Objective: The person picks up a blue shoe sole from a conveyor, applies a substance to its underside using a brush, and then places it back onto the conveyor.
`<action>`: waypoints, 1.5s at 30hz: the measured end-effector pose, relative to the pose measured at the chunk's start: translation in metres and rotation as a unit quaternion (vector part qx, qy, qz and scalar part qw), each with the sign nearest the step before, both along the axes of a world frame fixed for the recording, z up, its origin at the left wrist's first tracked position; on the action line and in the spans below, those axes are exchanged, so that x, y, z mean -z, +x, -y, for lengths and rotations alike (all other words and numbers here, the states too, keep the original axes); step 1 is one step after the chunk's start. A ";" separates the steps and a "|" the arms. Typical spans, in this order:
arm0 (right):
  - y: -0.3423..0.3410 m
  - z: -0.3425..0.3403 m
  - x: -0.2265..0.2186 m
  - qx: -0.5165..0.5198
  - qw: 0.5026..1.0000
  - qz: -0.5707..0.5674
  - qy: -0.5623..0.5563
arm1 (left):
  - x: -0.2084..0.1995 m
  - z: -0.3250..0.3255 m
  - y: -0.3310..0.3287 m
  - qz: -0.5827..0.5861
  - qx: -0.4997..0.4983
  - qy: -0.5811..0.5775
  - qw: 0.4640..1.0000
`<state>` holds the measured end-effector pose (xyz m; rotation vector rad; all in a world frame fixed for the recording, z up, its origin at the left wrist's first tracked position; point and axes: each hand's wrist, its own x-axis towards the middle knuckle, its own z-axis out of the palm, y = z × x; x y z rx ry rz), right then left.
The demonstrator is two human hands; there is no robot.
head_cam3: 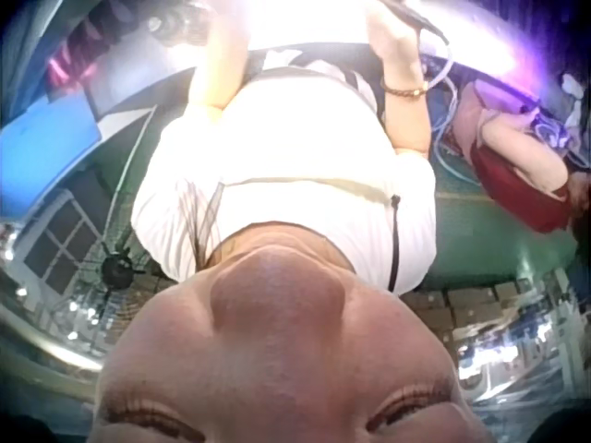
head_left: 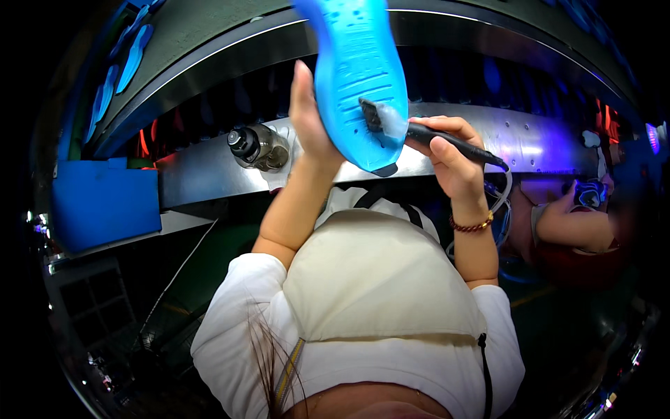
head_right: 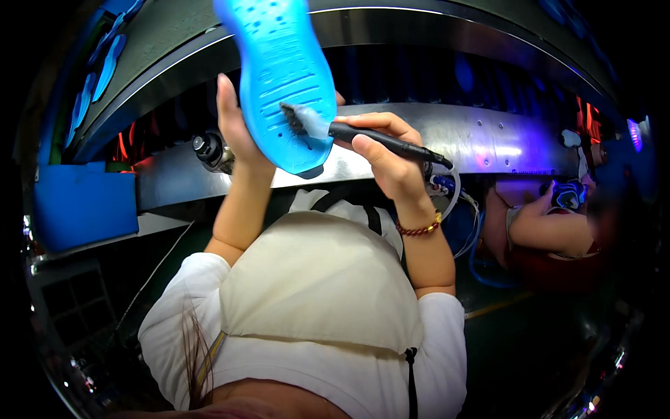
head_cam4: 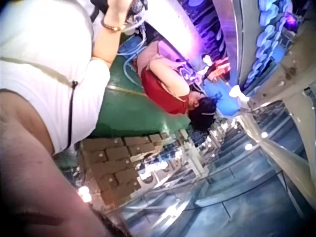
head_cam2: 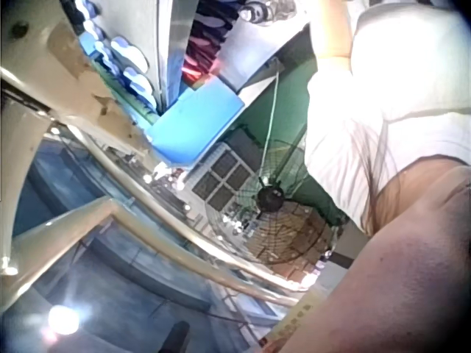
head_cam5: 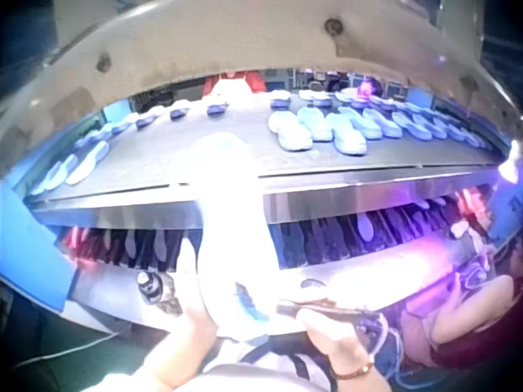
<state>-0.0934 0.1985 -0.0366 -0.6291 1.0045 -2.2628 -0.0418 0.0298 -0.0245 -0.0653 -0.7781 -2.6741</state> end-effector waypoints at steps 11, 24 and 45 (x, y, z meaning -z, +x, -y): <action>0.001 -0.004 -0.011 0.004 0.949 -0.277 0.147 | 0.034 0.010 -0.013 0.026 0.021 0.016 0.999; -0.026 -0.009 -0.033 -0.007 0.870 -0.456 0.188 | 0.021 0.021 -0.026 0.016 0.085 0.036 0.996; -0.040 -0.042 -0.041 -0.270 0.731 -0.564 0.273 | -0.001 0.015 -0.002 0.377 0.326 -0.302 0.813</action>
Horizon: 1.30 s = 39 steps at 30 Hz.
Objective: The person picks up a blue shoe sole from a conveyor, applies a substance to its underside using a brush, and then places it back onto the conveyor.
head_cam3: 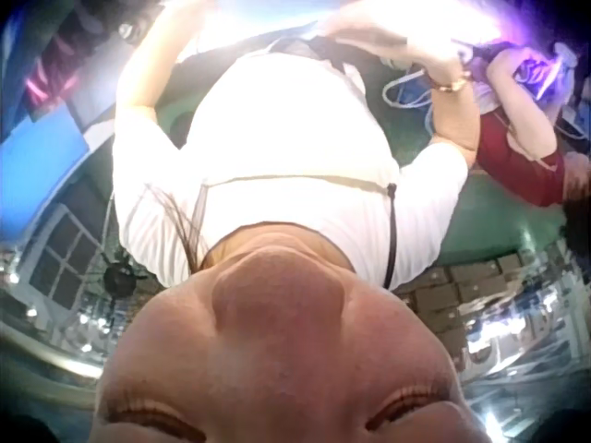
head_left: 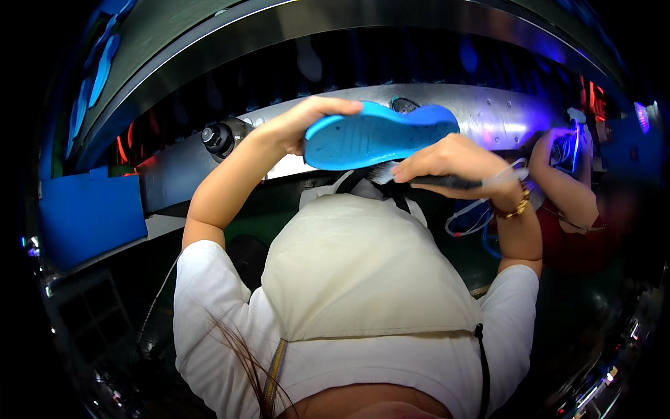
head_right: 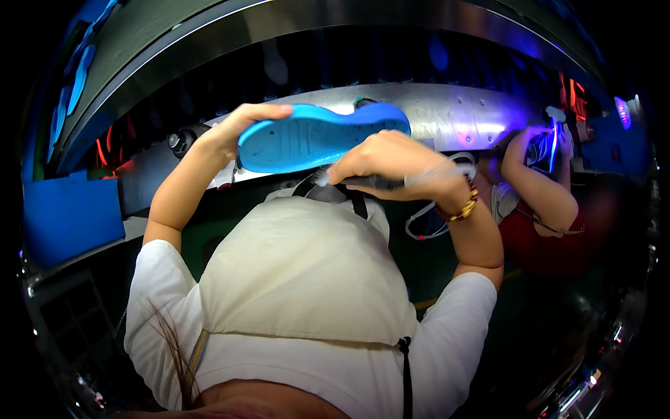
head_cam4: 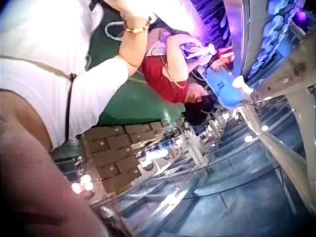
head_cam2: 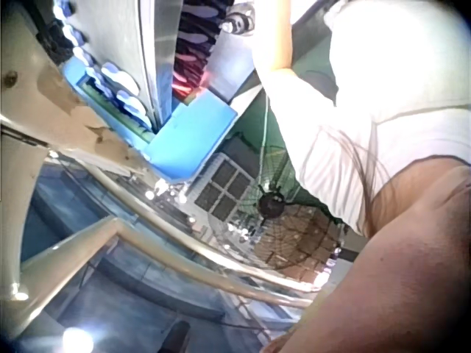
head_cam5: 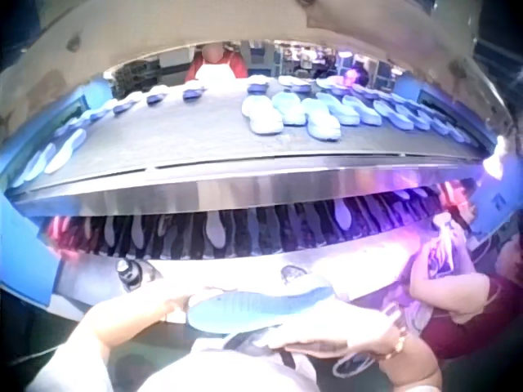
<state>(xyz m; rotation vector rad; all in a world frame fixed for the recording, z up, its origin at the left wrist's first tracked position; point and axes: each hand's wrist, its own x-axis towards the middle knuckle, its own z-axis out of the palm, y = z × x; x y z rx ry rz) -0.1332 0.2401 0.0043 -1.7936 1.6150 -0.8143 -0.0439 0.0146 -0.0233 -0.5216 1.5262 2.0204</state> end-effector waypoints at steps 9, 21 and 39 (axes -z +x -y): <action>-0.022 -0.014 0.012 0.057 0.994 0.045 0.084 | -0.002 0.011 0.009 -0.002 -0.017 -0.009 1.000; -0.023 0.010 0.098 0.593 0.760 0.183 -0.193 | 0.056 -0.010 0.024 -0.012 -0.165 0.406 0.899; 0.019 -0.008 0.115 0.395 0.685 0.579 -0.198 | -0.021 0.239 0.019 -0.484 -0.528 0.428 0.551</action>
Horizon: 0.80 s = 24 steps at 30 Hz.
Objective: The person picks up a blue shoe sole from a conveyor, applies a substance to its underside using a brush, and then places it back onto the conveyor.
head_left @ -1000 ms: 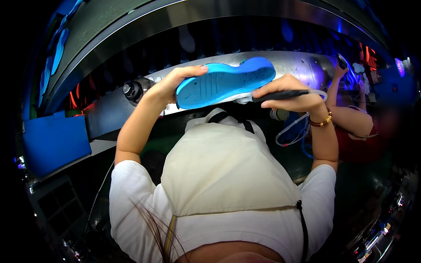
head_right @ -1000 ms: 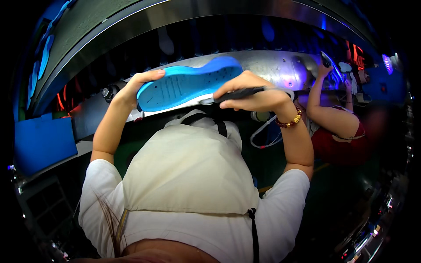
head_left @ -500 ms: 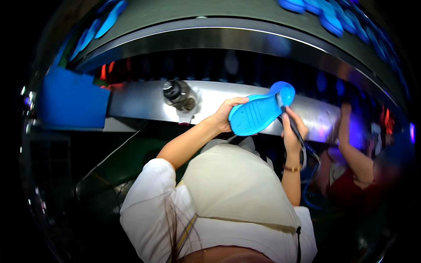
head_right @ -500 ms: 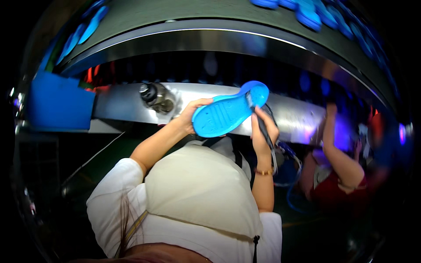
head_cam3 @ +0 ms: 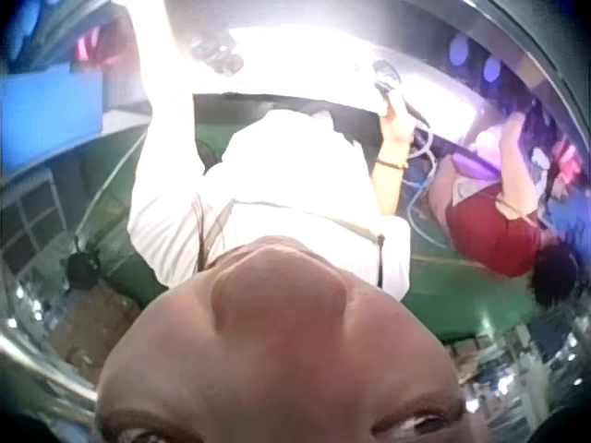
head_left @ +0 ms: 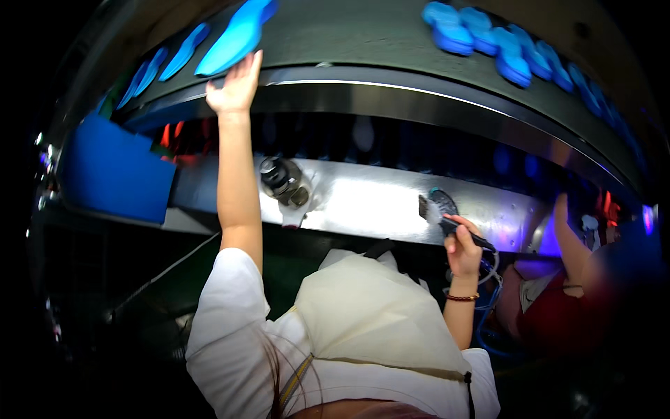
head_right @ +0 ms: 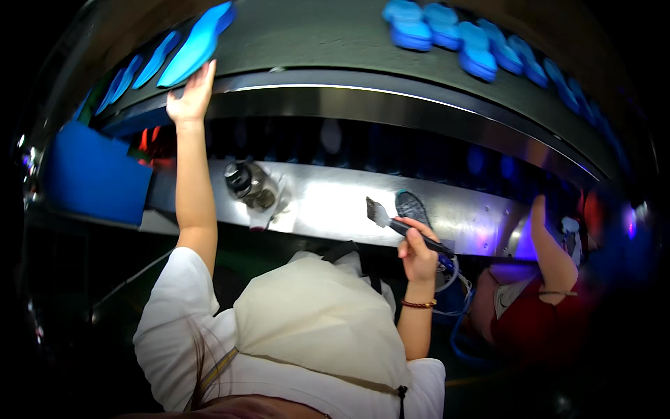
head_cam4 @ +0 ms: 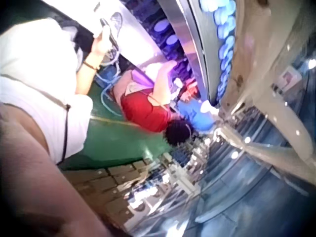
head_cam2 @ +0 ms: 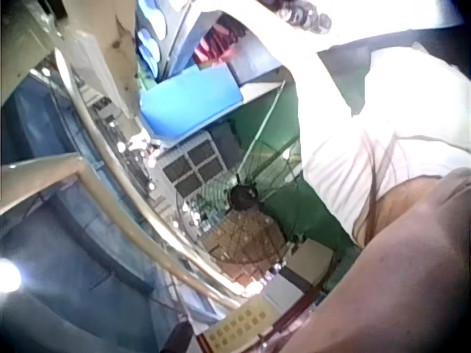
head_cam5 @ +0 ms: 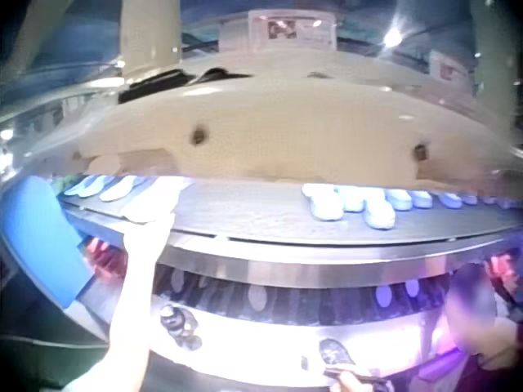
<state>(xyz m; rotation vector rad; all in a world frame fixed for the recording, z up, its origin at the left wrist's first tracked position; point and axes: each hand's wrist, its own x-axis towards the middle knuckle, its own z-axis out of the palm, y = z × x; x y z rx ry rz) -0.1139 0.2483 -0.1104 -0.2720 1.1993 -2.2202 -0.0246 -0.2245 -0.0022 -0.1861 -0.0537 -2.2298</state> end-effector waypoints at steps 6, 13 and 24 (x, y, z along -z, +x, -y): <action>-0.009 -0.020 0.011 0.073 0.995 0.062 0.026 | -0.021 -0.123 -0.127 0.286 0.077 -0.345 0.890; -0.009 -0.053 0.015 0.108 0.992 0.067 0.021 | -0.009 -0.162 -0.270 0.447 -0.306 -0.791 0.285; -0.006 -0.084 0.021 0.144 0.987 0.065 -0.019 | 0.010 -0.176 -0.162 0.321 -0.301 -0.698 0.565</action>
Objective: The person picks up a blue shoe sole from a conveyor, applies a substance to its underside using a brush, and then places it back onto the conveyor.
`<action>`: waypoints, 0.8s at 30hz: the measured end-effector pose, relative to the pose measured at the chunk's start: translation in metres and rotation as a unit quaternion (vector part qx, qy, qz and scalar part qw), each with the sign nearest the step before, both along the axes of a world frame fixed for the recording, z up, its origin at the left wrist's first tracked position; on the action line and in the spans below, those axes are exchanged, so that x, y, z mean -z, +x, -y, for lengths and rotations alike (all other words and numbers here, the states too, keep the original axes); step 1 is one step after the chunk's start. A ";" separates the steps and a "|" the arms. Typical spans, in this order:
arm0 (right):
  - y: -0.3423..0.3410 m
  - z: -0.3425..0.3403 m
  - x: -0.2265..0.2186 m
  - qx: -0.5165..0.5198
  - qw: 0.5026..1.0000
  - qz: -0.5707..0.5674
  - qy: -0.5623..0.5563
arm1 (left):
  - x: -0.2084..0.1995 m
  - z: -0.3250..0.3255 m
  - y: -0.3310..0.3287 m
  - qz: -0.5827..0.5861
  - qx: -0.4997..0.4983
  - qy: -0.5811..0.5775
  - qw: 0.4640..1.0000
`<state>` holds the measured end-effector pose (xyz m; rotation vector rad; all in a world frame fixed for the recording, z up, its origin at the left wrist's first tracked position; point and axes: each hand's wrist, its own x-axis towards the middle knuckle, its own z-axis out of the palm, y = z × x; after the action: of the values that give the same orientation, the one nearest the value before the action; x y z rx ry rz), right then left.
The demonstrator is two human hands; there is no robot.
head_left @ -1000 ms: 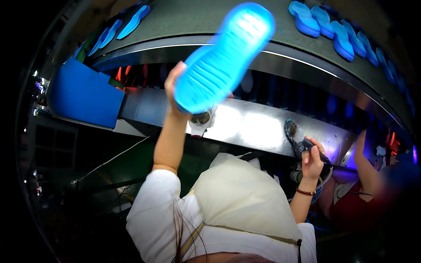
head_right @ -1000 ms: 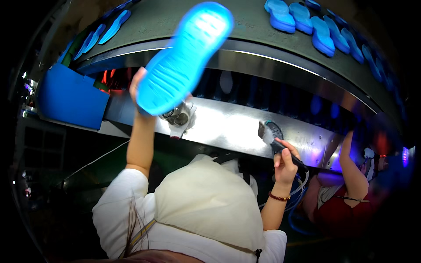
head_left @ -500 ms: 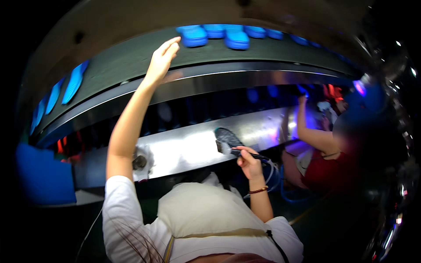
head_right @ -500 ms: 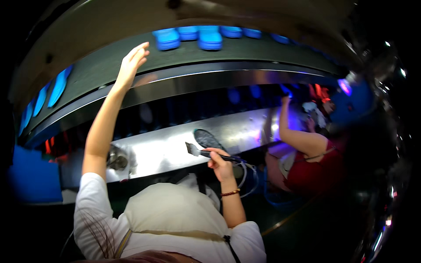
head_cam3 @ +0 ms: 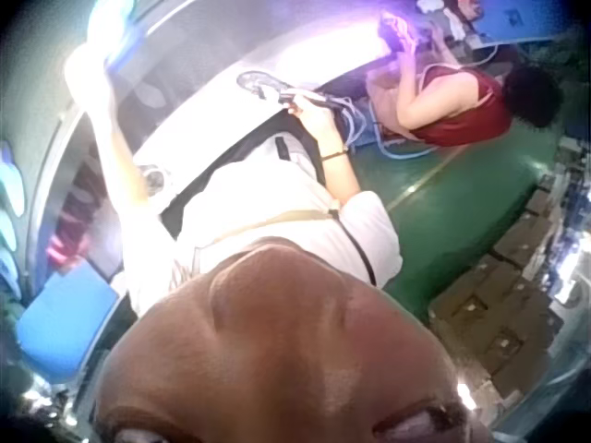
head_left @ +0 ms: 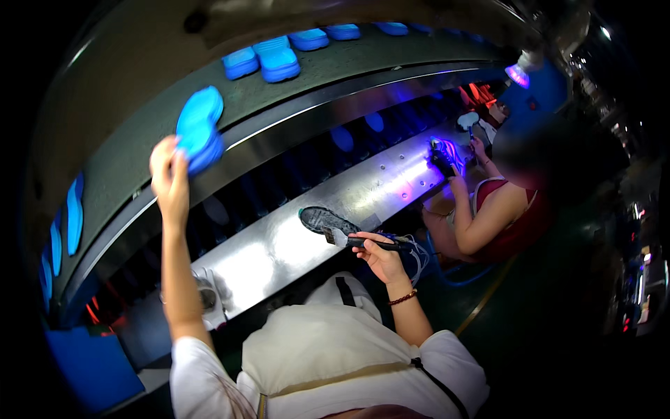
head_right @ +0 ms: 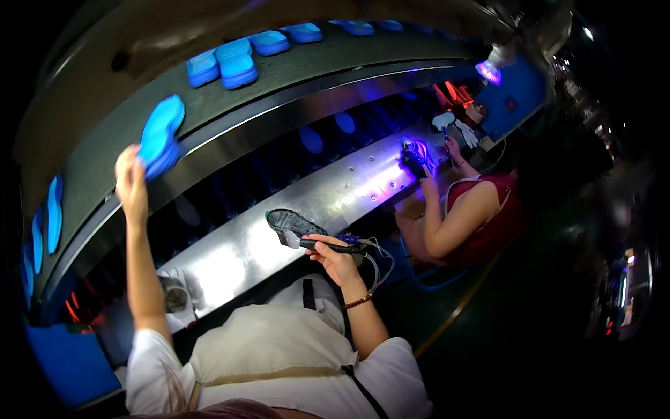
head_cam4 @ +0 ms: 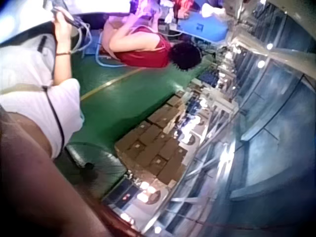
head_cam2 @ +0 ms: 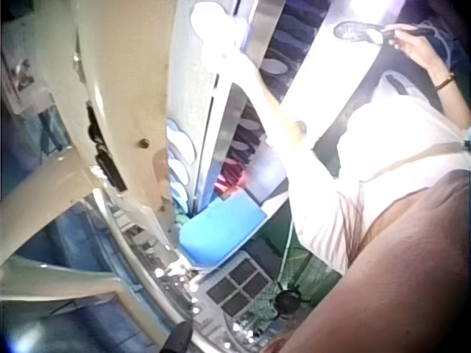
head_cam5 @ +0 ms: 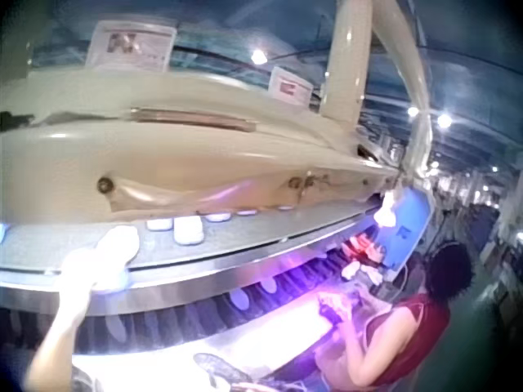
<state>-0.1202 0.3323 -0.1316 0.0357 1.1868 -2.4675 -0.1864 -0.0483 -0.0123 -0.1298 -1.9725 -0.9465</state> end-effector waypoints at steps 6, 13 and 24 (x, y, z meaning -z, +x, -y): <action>-0.031 0.025 -0.020 -0.065 0.997 -0.040 0.024 | 0.042 -0.010 0.077 0.128 0.207 0.631 0.737; -0.045 0.027 -0.036 -0.082 0.992 -0.087 -0.040 | 0.090 -0.031 0.138 0.118 0.456 0.628 0.620; -0.035 0.074 -0.061 -0.136 0.980 -0.141 -0.012 | 0.090 -0.136 0.089 0.250 0.489 0.722 0.420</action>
<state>-0.1555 0.2587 -0.0703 -0.4681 1.1822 -2.2936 -0.0973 0.0876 -0.1027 0.0456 -0.5176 -3.4195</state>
